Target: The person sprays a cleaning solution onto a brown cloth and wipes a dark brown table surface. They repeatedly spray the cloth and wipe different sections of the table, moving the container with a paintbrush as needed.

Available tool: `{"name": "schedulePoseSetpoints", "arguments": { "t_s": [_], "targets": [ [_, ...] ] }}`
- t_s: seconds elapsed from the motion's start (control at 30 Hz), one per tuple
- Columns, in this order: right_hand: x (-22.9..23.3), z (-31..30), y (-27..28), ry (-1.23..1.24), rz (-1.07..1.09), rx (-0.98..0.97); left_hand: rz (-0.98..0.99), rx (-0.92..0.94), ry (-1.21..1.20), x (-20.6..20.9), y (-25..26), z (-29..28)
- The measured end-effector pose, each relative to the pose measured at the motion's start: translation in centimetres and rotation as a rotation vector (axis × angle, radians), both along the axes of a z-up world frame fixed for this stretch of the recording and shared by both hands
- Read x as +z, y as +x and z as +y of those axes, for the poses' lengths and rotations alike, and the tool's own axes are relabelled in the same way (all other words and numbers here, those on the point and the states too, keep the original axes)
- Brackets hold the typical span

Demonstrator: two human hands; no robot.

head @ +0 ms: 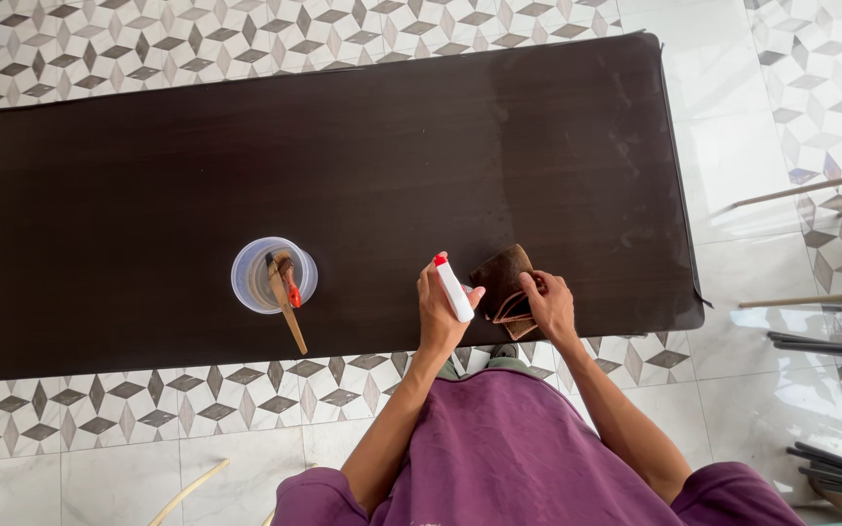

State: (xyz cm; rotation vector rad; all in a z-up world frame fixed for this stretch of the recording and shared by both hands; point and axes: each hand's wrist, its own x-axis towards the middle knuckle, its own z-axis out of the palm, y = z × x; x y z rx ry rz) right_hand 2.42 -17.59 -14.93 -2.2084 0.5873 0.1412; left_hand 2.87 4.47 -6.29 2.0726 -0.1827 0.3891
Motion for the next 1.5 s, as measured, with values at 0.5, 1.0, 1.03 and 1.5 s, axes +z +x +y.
{"name": "schedulePoseSetpoints", "arguments": {
  "t_s": [0.5, 1.0, 1.03, 1.5],
  "targets": [
    [5.4, 2.0, -2.6, -0.036, -0.323, 0.054, 0.184, -0.244, 0.099, -0.4, -1.5, 5.6],
    [17.1, 7.2, -2.7, 0.223, -0.253, 0.147, 0.323, -0.086, 0.119, 2.3, -2.2, 8.5],
    [17.3, 7.2, -2.7, 0.192, -0.278, 0.182, 0.313, -0.087, 0.115, 2.6, -2.2, 8.4],
    [19.3, 6.0, -2.0, 0.201, -0.173, 0.378, 0.252, 0.023, -0.041, 6.4, -3.2, 6.6]
  ]
}}
